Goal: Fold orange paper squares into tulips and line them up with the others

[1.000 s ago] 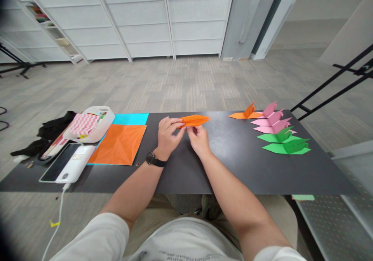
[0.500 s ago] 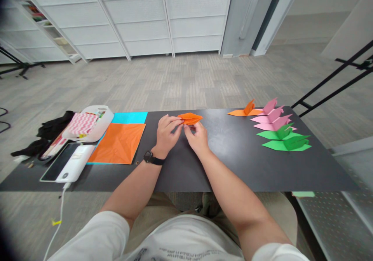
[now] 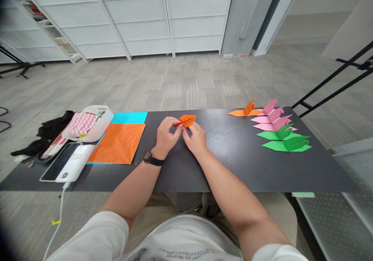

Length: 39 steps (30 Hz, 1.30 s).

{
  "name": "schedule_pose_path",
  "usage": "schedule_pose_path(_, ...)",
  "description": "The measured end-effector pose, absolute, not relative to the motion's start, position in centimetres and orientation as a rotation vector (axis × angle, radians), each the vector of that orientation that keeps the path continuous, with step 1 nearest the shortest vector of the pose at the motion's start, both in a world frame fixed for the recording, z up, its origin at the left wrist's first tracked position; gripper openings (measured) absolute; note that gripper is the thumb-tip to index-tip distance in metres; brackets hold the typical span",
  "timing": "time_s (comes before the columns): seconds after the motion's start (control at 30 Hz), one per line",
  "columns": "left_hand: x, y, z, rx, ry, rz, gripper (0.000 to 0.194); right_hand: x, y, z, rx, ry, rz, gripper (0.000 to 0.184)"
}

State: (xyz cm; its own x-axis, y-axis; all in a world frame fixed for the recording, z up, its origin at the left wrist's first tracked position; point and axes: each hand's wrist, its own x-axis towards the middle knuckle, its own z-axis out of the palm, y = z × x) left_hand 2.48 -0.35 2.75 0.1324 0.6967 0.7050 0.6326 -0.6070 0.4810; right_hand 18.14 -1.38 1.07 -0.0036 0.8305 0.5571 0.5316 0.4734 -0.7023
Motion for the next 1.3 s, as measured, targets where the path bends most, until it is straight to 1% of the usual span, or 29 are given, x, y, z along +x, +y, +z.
schedule_pose_path(0.17, 2.3, -0.3, 2.8, 2.262, 1.289, 1.545, 0.009, 18.3, -1.3, 1.0, -1.164, -1.674, 0.361, 0.021)
schedule_pose_path(0.3, 2.4, -0.4, 3.0, 2.214, 1.175, 1.635, 0.009, 18.4, -1.2, 1.2, -1.131, -1.565, 0.411, 0.024)
schedule_pose_path(0.37, 2.5, -0.4, 3.1, 2.164, 1.160, 1.636, 0.008, 18.4, -1.2, 1.3, -1.091, -1.532, 0.404, 0.020)
schedule_pose_path(0.47, 2.6, -0.5, 3.1, 2.087, 1.136, 1.620, 0.004, 18.7, -1.2, 1.5, -1.020, -1.571, 0.314, 0.014)
schedule_pose_path(0.53, 2.6, -0.4, 3.1, 2.046, 1.128, 1.612, 0.002, 19.0, -1.2, 1.6, -0.998, -1.618, 0.238, 0.016)
schedule_pose_path(0.67, 2.6, -0.4, 2.9, 2.003, 1.113, 1.621, 0.008, 19.3, -1.2, 1.7, -0.975, -1.643, 0.157, 0.018)
schedule_pose_path(0.83, 2.5, -0.5, 3.0, 2.032, 1.092, 1.602, 0.010, 19.5, -1.3, 1.9, -0.936, -1.664, 0.160, 0.018)
schedule_pose_path(1.0, 2.4, -0.5, 3.2, 2.119, 1.066, 1.584, 0.017, 19.6, -1.4, 2.1, -0.945, -1.681, 0.160, 0.018)
schedule_pose_path(1.17, 2.3, -0.3, 2.9, 2.157, 0.976, 1.563, 0.015, 19.8, -1.4, 2.3, -0.923, -1.698, 0.141, 0.022)
schedule_pose_path(1.3, 2.2, -0.2, 2.9, 2.161, 0.925, 1.562, 0.015, 20.0, -1.3, 2.3, -0.875, -1.703, 0.138, 0.019)
